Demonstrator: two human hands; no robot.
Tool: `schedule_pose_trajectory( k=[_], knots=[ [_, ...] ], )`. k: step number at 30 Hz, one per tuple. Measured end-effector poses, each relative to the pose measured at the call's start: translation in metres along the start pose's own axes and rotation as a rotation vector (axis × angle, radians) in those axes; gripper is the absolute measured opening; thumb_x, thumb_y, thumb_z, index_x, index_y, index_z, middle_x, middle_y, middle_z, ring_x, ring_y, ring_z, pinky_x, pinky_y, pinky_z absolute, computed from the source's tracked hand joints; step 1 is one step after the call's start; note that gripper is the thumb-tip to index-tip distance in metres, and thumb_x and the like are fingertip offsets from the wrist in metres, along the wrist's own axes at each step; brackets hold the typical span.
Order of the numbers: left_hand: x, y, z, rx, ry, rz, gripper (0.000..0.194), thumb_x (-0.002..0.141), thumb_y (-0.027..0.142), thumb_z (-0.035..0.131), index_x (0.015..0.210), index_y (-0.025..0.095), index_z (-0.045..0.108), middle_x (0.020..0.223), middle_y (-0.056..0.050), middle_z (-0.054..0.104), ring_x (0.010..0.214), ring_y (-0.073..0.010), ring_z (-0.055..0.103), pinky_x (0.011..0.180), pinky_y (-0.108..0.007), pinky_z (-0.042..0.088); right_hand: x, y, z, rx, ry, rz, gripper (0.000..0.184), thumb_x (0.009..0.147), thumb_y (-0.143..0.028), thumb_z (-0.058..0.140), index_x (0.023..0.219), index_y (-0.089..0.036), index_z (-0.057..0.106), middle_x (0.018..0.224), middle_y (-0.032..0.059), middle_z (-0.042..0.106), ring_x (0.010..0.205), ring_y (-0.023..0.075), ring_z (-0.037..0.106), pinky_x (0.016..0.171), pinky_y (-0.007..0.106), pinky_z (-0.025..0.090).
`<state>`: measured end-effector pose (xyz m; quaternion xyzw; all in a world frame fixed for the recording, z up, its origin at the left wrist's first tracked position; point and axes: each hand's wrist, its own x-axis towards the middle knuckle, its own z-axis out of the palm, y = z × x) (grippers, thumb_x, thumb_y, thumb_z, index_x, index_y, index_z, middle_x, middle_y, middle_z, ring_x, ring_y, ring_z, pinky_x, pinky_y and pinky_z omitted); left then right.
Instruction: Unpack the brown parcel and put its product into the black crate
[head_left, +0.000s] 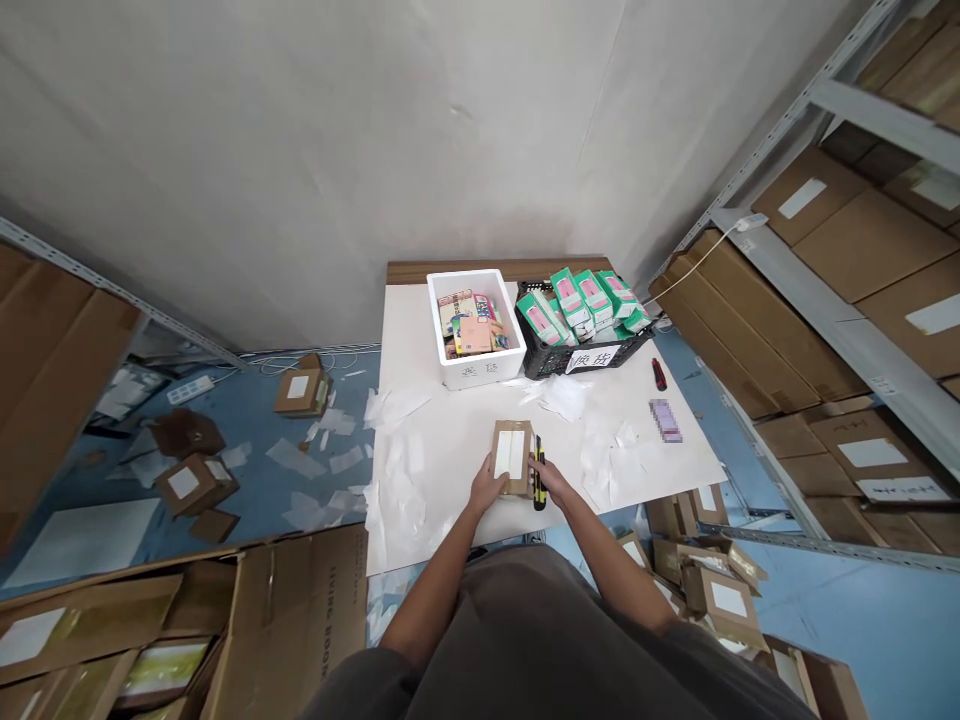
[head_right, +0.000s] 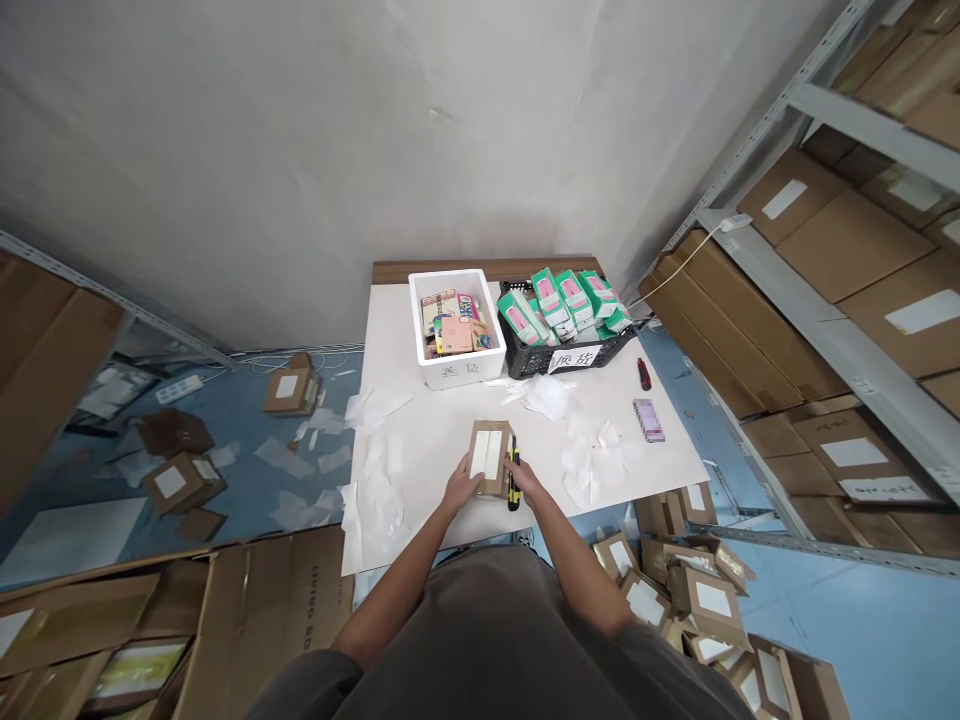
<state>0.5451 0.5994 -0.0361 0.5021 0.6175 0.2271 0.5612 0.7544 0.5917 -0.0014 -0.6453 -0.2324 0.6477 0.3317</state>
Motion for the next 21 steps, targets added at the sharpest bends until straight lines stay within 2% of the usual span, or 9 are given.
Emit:
schedule_pose_trajectory(
  k=[3,5,7,9,13,16,19,21],
  knots=[
    [0.002,-0.019,-0.017,-0.163,0.018,-0.105,0.071,0.089,0.051,0.062,0.152,0.022,0.049,0.151,-0.010,0.060,0.138,-0.0291,0.057,0.114,-0.039,0.045,0.005,-0.010,0.000,-0.022,-0.011,-0.006,0.040,0.086,-0.048,0.072,0.114,-0.020,0.070,0.111,0.0101,0.074,0.094,0.0219,0.071,0.069,0.027,0.057],
    [0.000,-0.030,-0.025,-0.166,0.059,-0.156,0.068,0.088,0.059,0.060,0.145,0.020,0.057,0.150,-0.012,0.061,0.142,-0.0327,0.053,0.117,-0.044,0.042,0.009,-0.011,0.001,-0.031,0.063,0.003,0.038,0.084,-0.047,0.070,0.110,-0.019,0.071,0.111,0.0110,0.075,0.097,0.0229,0.070,0.072,0.028,0.056],
    [-0.005,-0.038,-0.025,-0.166,0.048,-0.146,0.065,0.089,0.063,0.058,0.138,0.021,0.063,0.146,-0.012,0.064,0.142,-0.0335,0.053,0.118,-0.046,0.041,0.010,-0.004,0.006,-0.057,0.184,0.010,0.035,0.082,-0.045,0.069,0.106,-0.020,0.070,0.111,0.0108,0.075,0.102,0.0230,0.070,0.077,0.028,0.056],
    [-0.009,-0.041,-0.019,-0.184,0.010,-0.101,0.064,0.086,0.063,0.062,0.136,0.023,0.064,0.141,-0.011,0.068,0.137,-0.0327,0.058,0.115,-0.045,0.043,0.008,0.007,0.013,-0.068,0.238,0.024,0.032,0.081,-0.043,0.067,0.103,-0.020,0.070,0.110,0.0106,0.075,0.106,0.0236,0.070,0.082,0.029,0.055],
    [-0.010,-0.042,-0.007,-0.282,-0.006,-0.046,0.067,0.077,0.054,0.075,0.136,0.022,0.063,0.135,-0.011,0.071,0.128,-0.0329,0.064,0.112,-0.047,0.046,-0.001,0.015,0.028,-0.067,0.166,0.048,0.036,0.076,-0.044,0.067,0.099,-0.017,0.073,0.104,0.0126,0.078,0.107,0.0278,0.071,0.092,0.035,0.055],
    [-0.008,-0.040,-0.011,-0.425,-0.043,-0.086,0.062,0.084,0.055,0.069,0.134,0.019,0.063,0.134,-0.014,0.072,0.125,-0.0320,0.066,0.109,-0.047,0.049,-0.005,-0.006,0.032,-0.085,0.135,-0.034,0.041,0.074,-0.045,0.071,0.103,-0.016,0.075,0.115,0.0123,0.077,0.121,0.0296,0.066,0.105,0.036,0.049],
    [-0.006,-0.036,-0.020,-0.294,-0.006,-0.204,0.060,0.093,0.055,0.060,0.141,0.020,0.058,0.134,-0.015,0.071,0.122,-0.0298,0.069,0.107,-0.045,0.051,-0.006,-0.037,0.032,-0.011,0.000,-0.079,0.042,0.077,-0.044,0.072,0.111,-0.019,0.075,0.122,0.0106,0.075,0.130,0.0288,0.061,0.105,0.036,0.050],
    [-0.005,-0.031,-0.026,-0.131,0.084,-0.272,0.065,0.095,0.054,0.058,0.149,0.020,0.051,0.143,-0.017,0.065,0.130,-0.0320,0.064,0.112,-0.048,0.047,-0.007,-0.050,0.033,0.076,-0.133,-0.002,0.042,0.082,-0.042,0.069,0.117,-0.020,0.072,0.122,0.0114,0.075,0.127,0.0279,0.064,0.098,0.038,0.055]
  ],
)
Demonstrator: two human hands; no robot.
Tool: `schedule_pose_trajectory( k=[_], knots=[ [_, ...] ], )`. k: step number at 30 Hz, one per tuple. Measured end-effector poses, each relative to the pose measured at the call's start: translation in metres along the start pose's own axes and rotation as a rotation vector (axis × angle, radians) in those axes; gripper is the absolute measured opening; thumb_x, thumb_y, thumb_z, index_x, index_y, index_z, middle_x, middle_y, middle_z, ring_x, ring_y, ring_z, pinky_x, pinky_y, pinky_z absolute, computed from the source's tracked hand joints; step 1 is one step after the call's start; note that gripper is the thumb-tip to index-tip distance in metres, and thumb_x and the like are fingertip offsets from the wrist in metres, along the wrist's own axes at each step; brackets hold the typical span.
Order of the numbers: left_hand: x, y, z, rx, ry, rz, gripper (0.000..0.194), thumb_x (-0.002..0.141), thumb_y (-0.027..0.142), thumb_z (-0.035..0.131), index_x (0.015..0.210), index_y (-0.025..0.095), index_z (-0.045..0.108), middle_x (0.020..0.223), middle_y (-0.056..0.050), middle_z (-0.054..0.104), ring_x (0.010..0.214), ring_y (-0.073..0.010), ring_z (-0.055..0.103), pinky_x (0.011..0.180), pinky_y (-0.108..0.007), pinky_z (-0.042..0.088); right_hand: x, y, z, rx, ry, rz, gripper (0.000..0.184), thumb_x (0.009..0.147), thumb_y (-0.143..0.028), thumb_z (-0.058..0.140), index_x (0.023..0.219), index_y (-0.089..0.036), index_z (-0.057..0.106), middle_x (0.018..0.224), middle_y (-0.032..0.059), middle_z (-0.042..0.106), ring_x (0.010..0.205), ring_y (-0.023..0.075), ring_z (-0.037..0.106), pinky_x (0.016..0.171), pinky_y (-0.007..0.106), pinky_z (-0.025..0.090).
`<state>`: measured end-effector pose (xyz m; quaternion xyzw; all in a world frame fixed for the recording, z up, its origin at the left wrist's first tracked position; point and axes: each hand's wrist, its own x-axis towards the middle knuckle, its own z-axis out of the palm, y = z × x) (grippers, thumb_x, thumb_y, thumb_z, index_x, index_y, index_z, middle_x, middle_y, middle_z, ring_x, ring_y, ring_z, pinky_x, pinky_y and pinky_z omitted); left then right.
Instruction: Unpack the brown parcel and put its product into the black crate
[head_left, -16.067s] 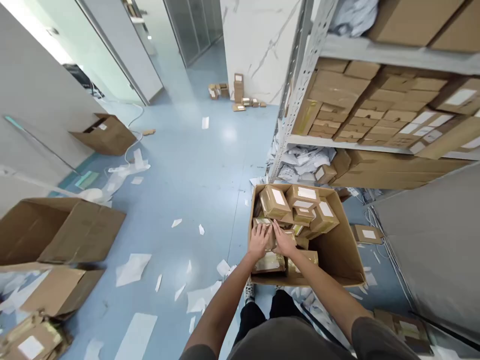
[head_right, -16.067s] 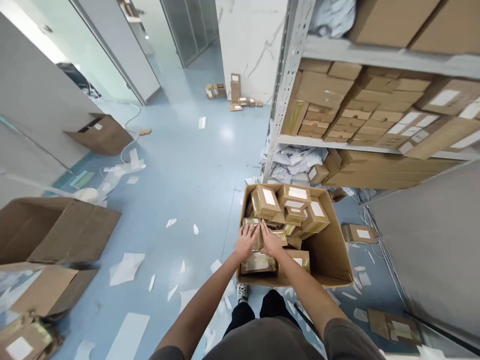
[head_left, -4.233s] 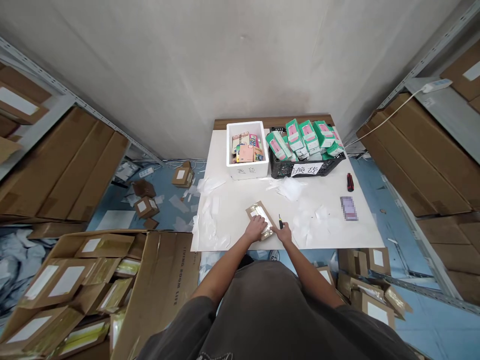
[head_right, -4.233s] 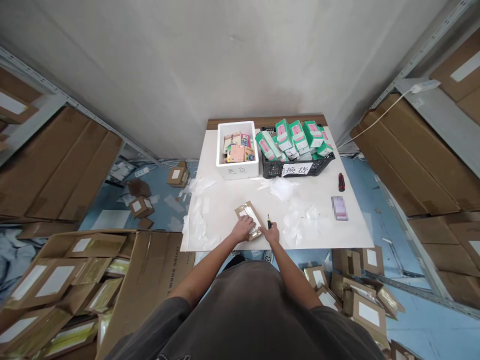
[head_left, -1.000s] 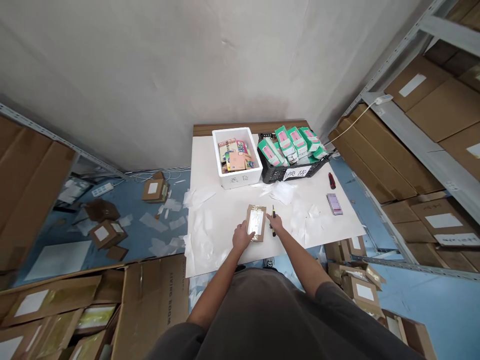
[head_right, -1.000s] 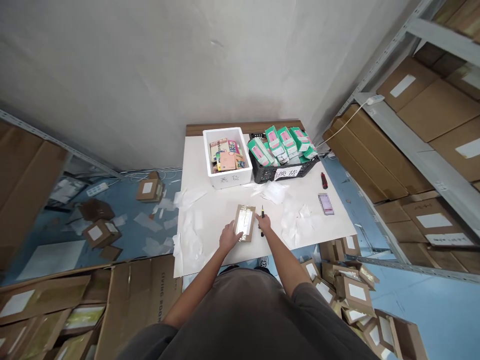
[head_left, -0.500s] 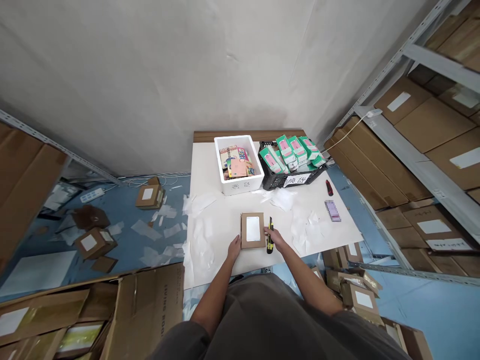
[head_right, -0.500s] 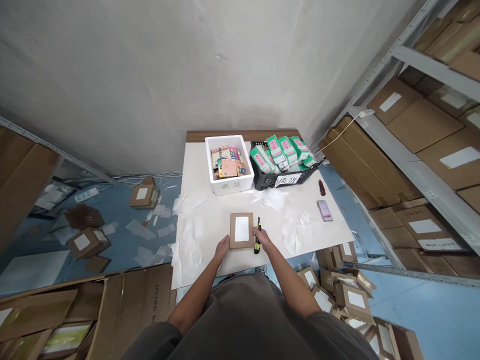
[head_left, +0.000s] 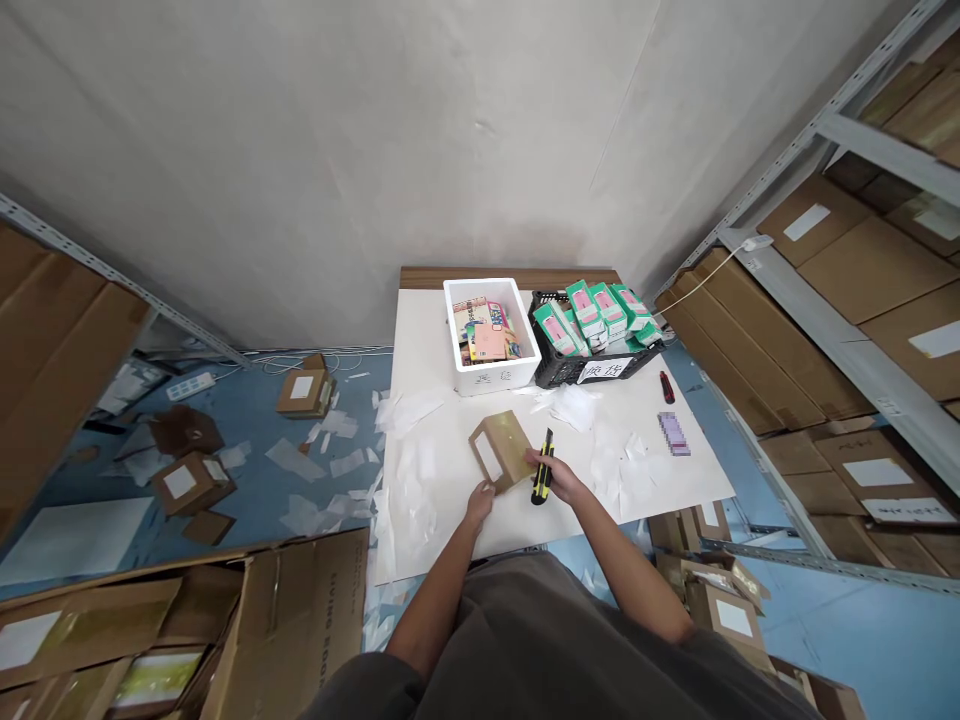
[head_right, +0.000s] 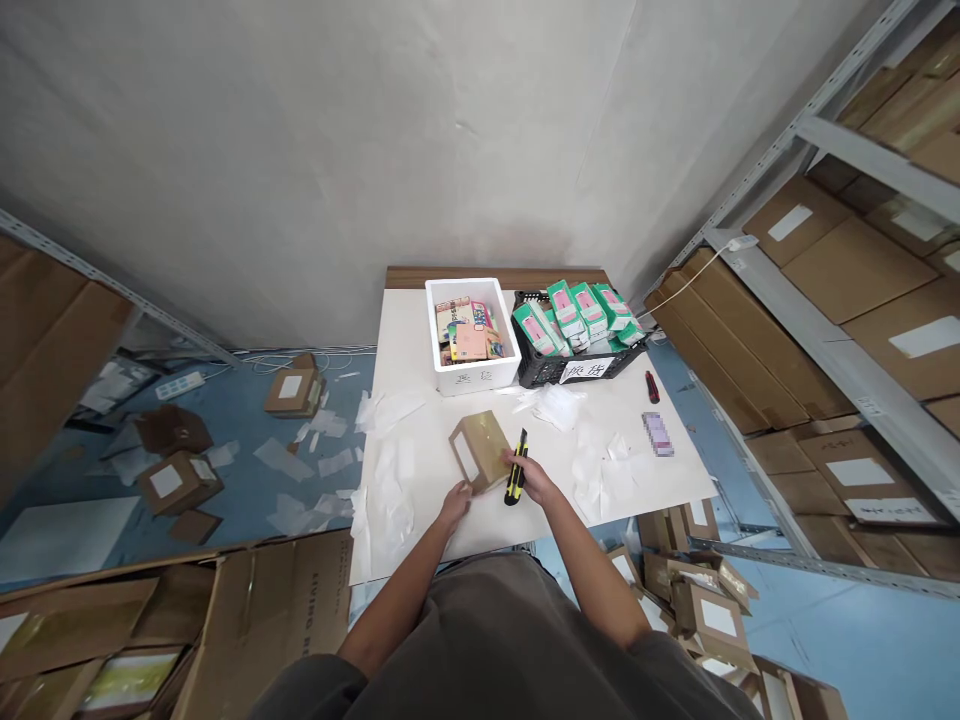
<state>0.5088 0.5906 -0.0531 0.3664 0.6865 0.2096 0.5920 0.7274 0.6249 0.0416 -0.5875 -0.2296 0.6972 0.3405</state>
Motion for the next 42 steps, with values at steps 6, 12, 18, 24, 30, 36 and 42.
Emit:
schedule_pose_trajectory(
  k=[6,12,18,24,30,36,42],
  knots=[
    [0.007,0.038,-0.028,0.308,0.193,0.314,0.086,0.093,0.058,0.055,0.164,0.021,0.023,0.175,-0.010,0.017,0.162,-0.0281,0.014,0.130,-0.042,0.021,-0.005,-0.001,0.005,0.077,-0.126,0.130,0.042,0.093,-0.038,0.060,0.132,-0.023,0.061,0.125,0.0145,0.073,0.120,0.0260,0.069,0.089,0.040,0.058],
    [0.023,0.083,-0.054,0.796,-0.137,0.444,0.139,0.051,0.057,0.092,0.166,0.026,0.019,0.176,-0.011,0.000,0.160,-0.0443,-0.004,0.128,-0.055,0.019,-0.011,-0.016,0.000,0.028,-0.245,0.103,0.048,0.095,-0.039,0.057,0.141,-0.028,0.052,0.119,0.0096,0.074,0.104,0.0246,0.074,0.086,0.040,0.059],
    [0.038,0.096,-0.058,0.884,-0.195,0.432,0.133,0.050,0.049,0.093,0.163,0.036,0.025,0.177,-0.005,-0.004,0.160,-0.0464,-0.004,0.126,-0.064,0.011,0.024,-0.044,0.024,-0.391,-0.060,0.025,0.051,0.091,-0.037,0.063,0.138,-0.023,0.046,0.076,-0.0021,0.070,0.050,0.0186,0.062,0.061,0.034,0.056],
    [0.045,0.097,-0.052,0.855,-0.221,0.365,0.137,0.044,0.044,0.094,0.163,0.036,0.026,0.176,-0.002,-0.012,0.158,-0.0501,-0.001,0.123,-0.065,0.020,0.060,-0.055,0.065,-0.853,0.137,-0.260,0.060,0.086,-0.022,0.068,0.143,-0.031,0.052,0.086,0.0000,0.073,0.075,0.0212,0.069,0.080,0.030,0.051],
    [0.051,0.093,-0.048,0.801,-0.214,0.345,0.141,0.037,0.046,0.095,0.161,0.036,0.030,0.176,-0.004,-0.008,0.157,-0.0532,0.000,0.121,-0.067,0.022,0.070,-0.040,0.078,-0.983,0.180,-0.252,0.055,0.084,-0.027,0.073,0.138,-0.030,0.061,0.107,0.0078,0.076,0.109,0.0310,0.066,0.092,0.034,0.046],
    [0.051,0.092,-0.048,0.849,-0.214,0.343,0.137,0.041,0.049,0.095,0.161,0.040,0.029,0.176,-0.001,-0.010,0.158,-0.0525,-0.001,0.122,-0.069,0.015,0.075,-0.027,0.081,-0.943,0.169,-0.215,0.070,0.077,-0.033,0.082,0.143,-0.027,0.059,0.119,0.0104,0.074,0.121,0.0333,0.062,0.096,0.035,0.046],
    [0.047,0.090,-0.050,0.803,-0.195,0.384,0.143,0.045,0.043,0.094,0.165,0.036,0.016,0.176,-0.005,-0.009,0.159,-0.0486,0.001,0.123,-0.063,0.022,0.073,-0.021,0.079,-1.042,0.174,-0.200,0.076,0.072,-0.028,0.087,0.142,-0.029,0.058,0.116,0.0096,0.074,0.120,0.0331,0.065,0.095,0.036,0.046]
  ],
)
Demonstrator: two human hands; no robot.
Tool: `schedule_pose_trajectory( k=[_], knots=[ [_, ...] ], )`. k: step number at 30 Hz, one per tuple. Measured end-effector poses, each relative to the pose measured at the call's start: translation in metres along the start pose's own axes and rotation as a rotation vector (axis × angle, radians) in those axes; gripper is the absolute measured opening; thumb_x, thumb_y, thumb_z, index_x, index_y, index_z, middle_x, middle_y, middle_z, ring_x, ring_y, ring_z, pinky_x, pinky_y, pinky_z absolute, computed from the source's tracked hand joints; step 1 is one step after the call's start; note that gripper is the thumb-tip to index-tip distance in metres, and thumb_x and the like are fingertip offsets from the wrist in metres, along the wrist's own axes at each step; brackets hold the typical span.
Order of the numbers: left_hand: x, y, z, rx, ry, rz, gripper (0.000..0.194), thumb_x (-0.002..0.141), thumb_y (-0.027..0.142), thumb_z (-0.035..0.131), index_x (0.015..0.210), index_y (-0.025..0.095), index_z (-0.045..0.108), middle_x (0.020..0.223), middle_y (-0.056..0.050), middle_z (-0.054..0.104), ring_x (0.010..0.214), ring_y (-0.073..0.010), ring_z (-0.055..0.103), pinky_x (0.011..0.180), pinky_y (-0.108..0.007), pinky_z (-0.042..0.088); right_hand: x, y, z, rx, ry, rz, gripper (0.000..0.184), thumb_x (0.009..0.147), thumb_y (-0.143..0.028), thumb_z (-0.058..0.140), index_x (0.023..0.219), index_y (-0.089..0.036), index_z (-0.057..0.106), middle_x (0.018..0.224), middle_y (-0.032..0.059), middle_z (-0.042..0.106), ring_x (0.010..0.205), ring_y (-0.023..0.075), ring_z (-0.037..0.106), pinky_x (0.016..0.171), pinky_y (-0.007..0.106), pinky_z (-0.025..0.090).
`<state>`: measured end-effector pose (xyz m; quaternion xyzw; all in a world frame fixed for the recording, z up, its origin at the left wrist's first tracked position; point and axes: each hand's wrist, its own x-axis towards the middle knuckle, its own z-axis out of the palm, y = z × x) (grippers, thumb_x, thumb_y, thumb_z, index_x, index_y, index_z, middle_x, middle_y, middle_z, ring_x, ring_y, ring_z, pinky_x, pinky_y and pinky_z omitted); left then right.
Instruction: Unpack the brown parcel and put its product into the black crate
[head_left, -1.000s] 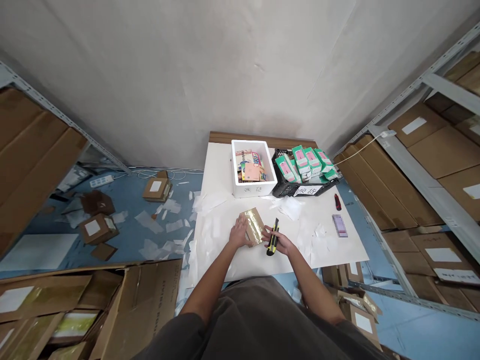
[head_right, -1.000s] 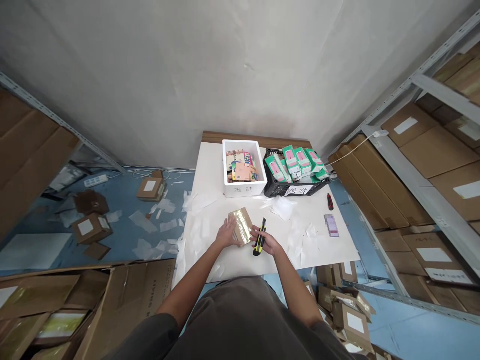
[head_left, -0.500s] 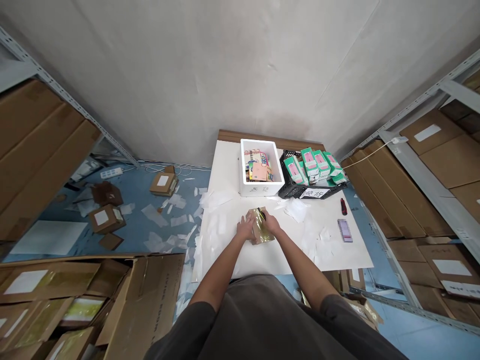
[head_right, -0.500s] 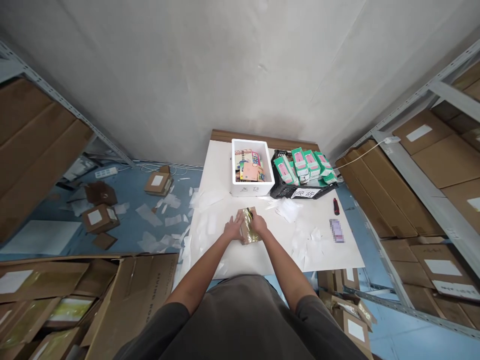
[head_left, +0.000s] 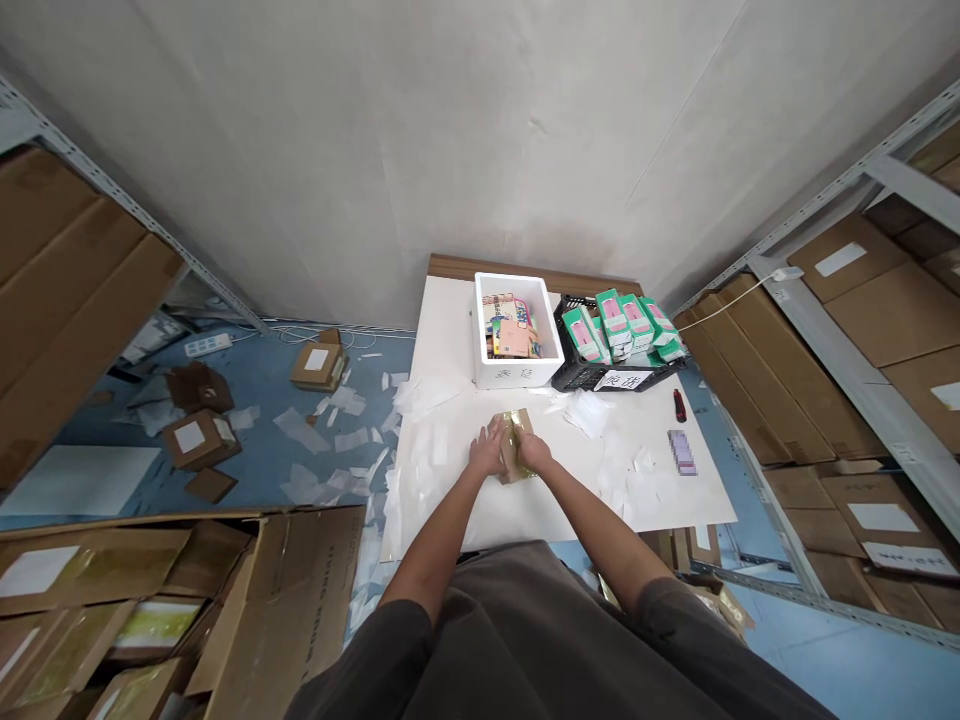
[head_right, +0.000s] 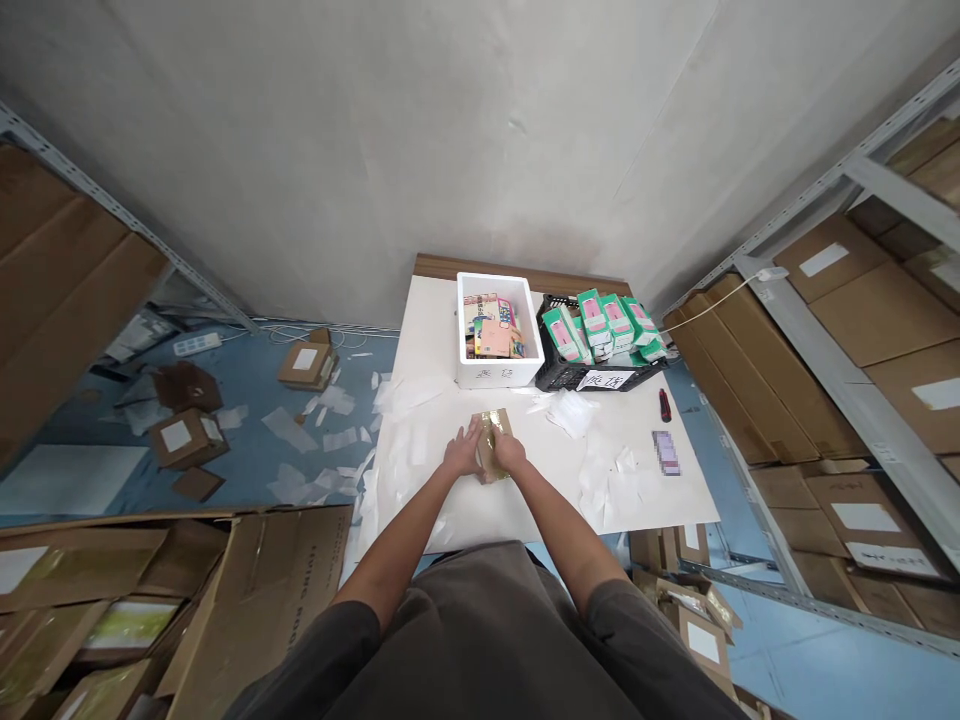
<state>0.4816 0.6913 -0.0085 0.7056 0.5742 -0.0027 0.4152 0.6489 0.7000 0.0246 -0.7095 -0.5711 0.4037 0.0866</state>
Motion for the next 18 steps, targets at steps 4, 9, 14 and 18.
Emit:
schedule_pose_trajectory(
  k=[4,9,14,18],
  knots=[
    [0.000,-0.002,-0.001,-0.024,-0.011,-0.017,0.147,0.047,0.046,0.093,0.166,0.037,0.008,0.176,-0.004,-0.009,0.159,-0.0497,0.002,0.120,-0.061,0.029,-0.003,0.000,0.003,-0.005,-0.010,0.016,0.076,0.068,-0.023,0.090,0.138,-0.028,0.061,0.117,0.0120,0.074,0.122,0.0358,0.064,0.095,0.038,0.046],
    [0.003,-0.001,0.001,-0.036,-0.002,-0.046,0.152,0.041,0.045,0.095,0.166,0.039,0.010,0.176,-0.001,-0.007,0.158,-0.0520,-0.002,0.121,-0.065,0.024,-0.024,0.016,0.001,-0.060,-0.057,0.034,0.075,0.061,-0.024,0.093,0.130,-0.028,0.064,0.107,0.0120,0.074,0.114,0.0387,0.066,0.088,0.040,0.048],
    [0.005,0.000,0.003,0.009,-0.002,-0.055,0.152,0.043,0.044,0.095,0.167,0.037,0.007,0.177,-0.003,-0.004,0.157,-0.0525,-0.009,0.122,-0.068,0.019,-0.072,0.059,-0.001,-0.065,-0.138,0.063,0.052,0.070,-0.015,0.078,0.119,-0.030,0.067,0.095,0.0102,0.072,0.107,0.0374,0.067,0.084,0.041,0.047],
    [0.005,0.002,0.001,0.022,-0.009,-0.055,0.152,0.044,0.044,0.095,0.167,0.038,0.006,0.177,-0.003,-0.006,0.156,-0.0535,-0.010,0.121,-0.068,0.020,-0.098,0.075,0.000,-0.080,-0.160,0.066,0.059,0.068,-0.008,0.070,0.123,-0.030,0.066,0.087,0.0095,0.070,0.104,0.0376,0.068,0.084,0.040,0.045]
  ],
)
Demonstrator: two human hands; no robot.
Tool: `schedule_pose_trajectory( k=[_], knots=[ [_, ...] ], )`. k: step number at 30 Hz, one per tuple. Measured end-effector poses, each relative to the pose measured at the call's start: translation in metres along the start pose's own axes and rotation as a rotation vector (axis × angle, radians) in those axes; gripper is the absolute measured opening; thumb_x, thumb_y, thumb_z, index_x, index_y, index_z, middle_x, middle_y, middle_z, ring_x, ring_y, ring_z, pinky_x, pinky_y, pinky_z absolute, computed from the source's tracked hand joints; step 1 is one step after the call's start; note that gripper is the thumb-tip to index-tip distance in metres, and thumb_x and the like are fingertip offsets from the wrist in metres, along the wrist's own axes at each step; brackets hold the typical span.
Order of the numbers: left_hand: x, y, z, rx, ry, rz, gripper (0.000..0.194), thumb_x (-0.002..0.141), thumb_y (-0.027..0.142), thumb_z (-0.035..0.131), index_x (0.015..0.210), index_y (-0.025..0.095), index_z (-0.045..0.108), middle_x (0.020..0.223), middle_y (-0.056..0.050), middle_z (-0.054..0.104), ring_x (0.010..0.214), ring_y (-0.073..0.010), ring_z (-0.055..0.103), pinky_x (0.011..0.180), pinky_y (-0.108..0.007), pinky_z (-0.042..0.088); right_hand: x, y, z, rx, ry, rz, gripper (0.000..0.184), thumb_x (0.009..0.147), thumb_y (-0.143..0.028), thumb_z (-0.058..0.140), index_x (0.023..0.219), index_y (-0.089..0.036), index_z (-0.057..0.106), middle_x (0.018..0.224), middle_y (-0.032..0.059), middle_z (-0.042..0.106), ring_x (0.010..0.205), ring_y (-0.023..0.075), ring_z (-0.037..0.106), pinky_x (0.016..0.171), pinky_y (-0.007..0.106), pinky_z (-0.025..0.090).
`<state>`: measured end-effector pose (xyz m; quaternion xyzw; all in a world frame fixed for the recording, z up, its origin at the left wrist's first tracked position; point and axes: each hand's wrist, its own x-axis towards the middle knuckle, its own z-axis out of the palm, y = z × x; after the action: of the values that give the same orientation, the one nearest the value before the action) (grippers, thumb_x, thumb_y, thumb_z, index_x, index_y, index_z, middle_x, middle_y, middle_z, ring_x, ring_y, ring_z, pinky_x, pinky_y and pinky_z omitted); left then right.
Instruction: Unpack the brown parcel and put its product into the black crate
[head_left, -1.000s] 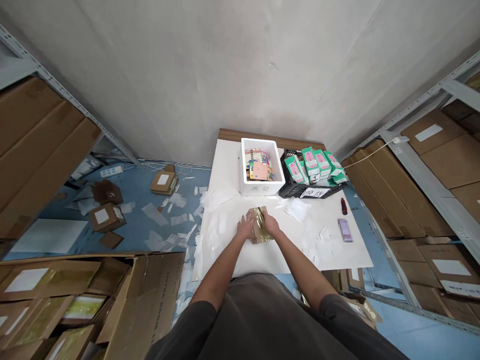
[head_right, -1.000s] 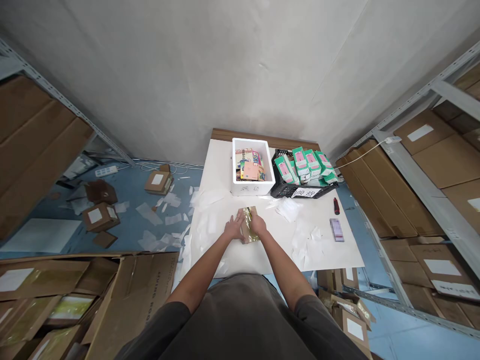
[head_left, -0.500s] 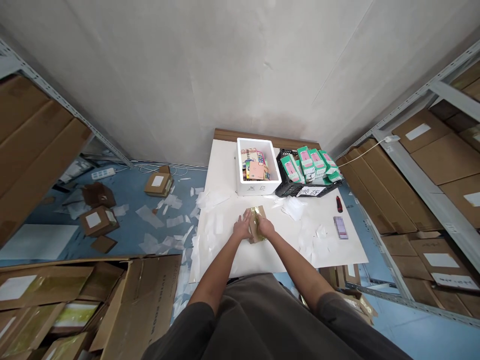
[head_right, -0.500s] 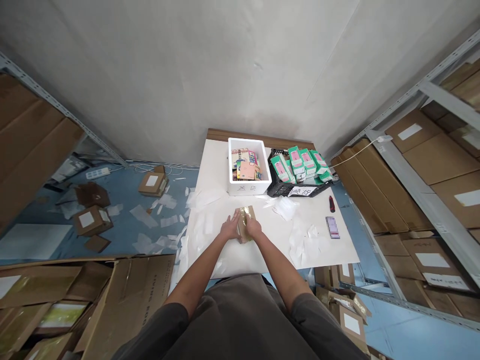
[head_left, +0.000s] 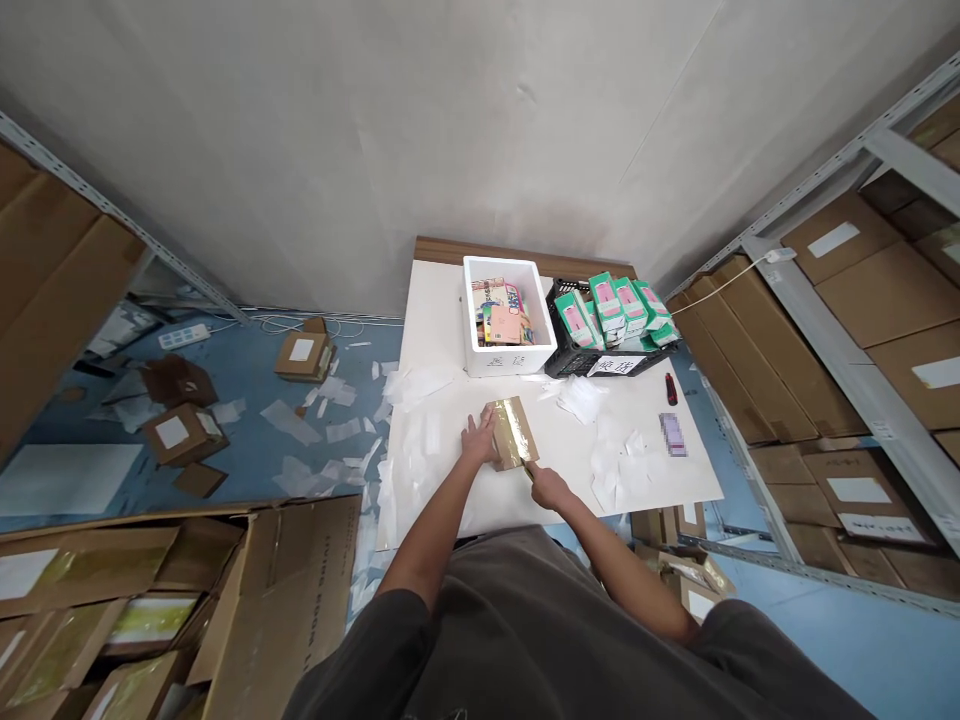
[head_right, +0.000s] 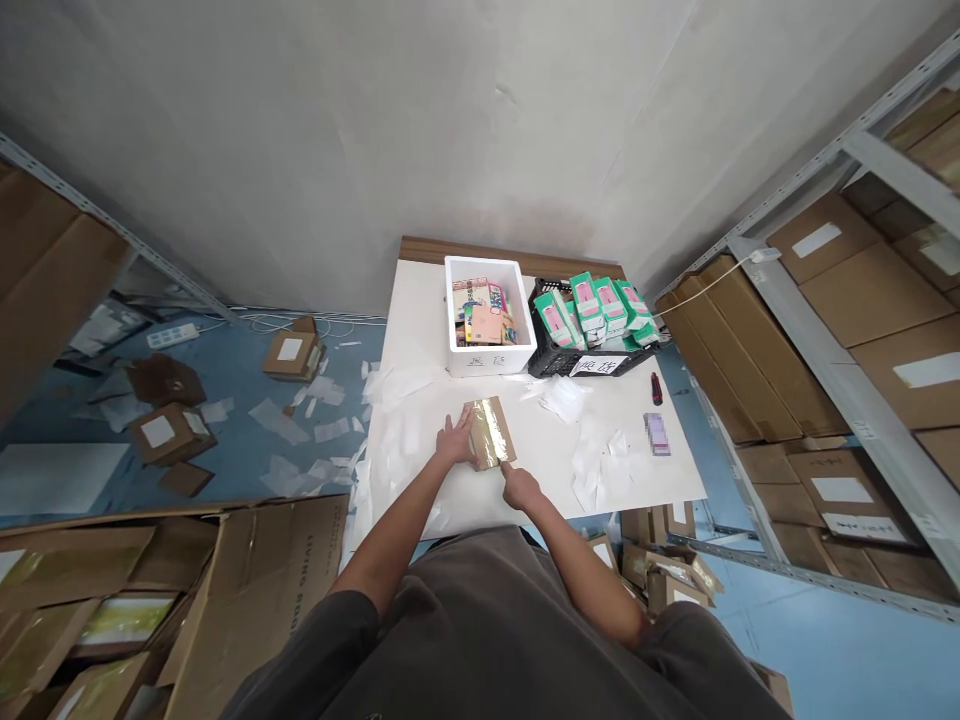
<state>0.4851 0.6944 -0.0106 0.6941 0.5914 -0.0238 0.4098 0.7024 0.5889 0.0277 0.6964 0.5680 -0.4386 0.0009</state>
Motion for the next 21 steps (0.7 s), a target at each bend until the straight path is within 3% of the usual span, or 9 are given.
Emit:
schedule_pose_trajectory(
  k=[7,10,14,17,19,21],
  knots=[
    [-0.006,0.008,-0.008,0.074,-0.035,-0.049,0.151,0.049,0.043,0.094,0.167,0.038,0.000,0.176,-0.002,-0.011,0.157,-0.0532,-0.001,0.119,-0.063,0.030,-0.010,-0.003,-0.032,-0.079,-0.051,-0.043,0.045,0.073,-0.011,0.069,0.114,-0.029,0.070,0.091,0.0084,0.073,0.094,0.0332,0.070,0.079,0.037,0.044],
    [-0.009,0.013,-0.012,0.120,-0.055,-0.063,0.152,0.050,0.045,0.093,0.166,0.037,-0.005,0.176,-0.002,-0.012,0.157,-0.0520,0.003,0.116,-0.059,0.036,-0.017,0.002,-0.044,-0.142,0.050,-0.049,0.047,0.085,-0.023,0.066,0.132,-0.029,0.062,0.103,0.0088,0.075,0.096,0.0308,0.071,0.079,0.035,0.046],
    [-0.017,0.021,-0.011,0.221,-0.035,-0.066,0.149,0.053,0.051,0.091,0.166,0.037,-0.004,0.176,-0.003,-0.012,0.158,-0.0494,0.004,0.119,-0.057,0.033,-0.004,0.001,-0.033,-0.058,0.313,0.075,0.073,0.097,-0.052,0.057,0.159,-0.024,0.030,0.131,0.0129,0.069,0.115,0.0302,0.068,0.090,0.035,0.050],
    [-0.024,0.027,-0.003,0.324,0.034,-0.089,0.144,0.055,0.053,0.092,0.167,0.030,0.005,0.176,-0.011,-0.002,0.158,-0.0495,0.001,0.123,-0.062,0.022,0.020,-0.002,-0.014,0.075,0.331,0.239,0.090,0.094,-0.065,0.057,0.162,-0.018,0.022,0.141,0.0167,0.064,0.123,0.0308,0.066,0.094,0.036,0.052],
    [-0.027,0.030,0.002,0.397,0.080,0.008,0.131,0.060,0.052,0.090,0.166,0.025,0.018,0.174,-0.018,0.012,0.159,-0.0480,0.002,0.124,-0.062,0.018,0.034,-0.002,-0.004,0.138,0.313,0.282,0.090,0.093,-0.066,0.058,0.161,-0.019,0.023,0.139,0.0163,0.065,0.123,0.0302,0.066,0.094,0.036,0.053],
    [-0.028,0.032,0.004,0.465,0.038,0.247,0.111,0.066,0.046,0.088,0.160,0.024,0.034,0.170,-0.018,0.028,0.159,-0.0439,0.010,0.124,-0.057,0.020,0.043,-0.001,0.000,0.161,0.320,0.254,0.087,0.092,-0.062,0.061,0.160,-0.021,0.025,0.136,0.0144,0.067,0.123,0.0296,0.067,0.095,0.036,0.052]
  ],
)
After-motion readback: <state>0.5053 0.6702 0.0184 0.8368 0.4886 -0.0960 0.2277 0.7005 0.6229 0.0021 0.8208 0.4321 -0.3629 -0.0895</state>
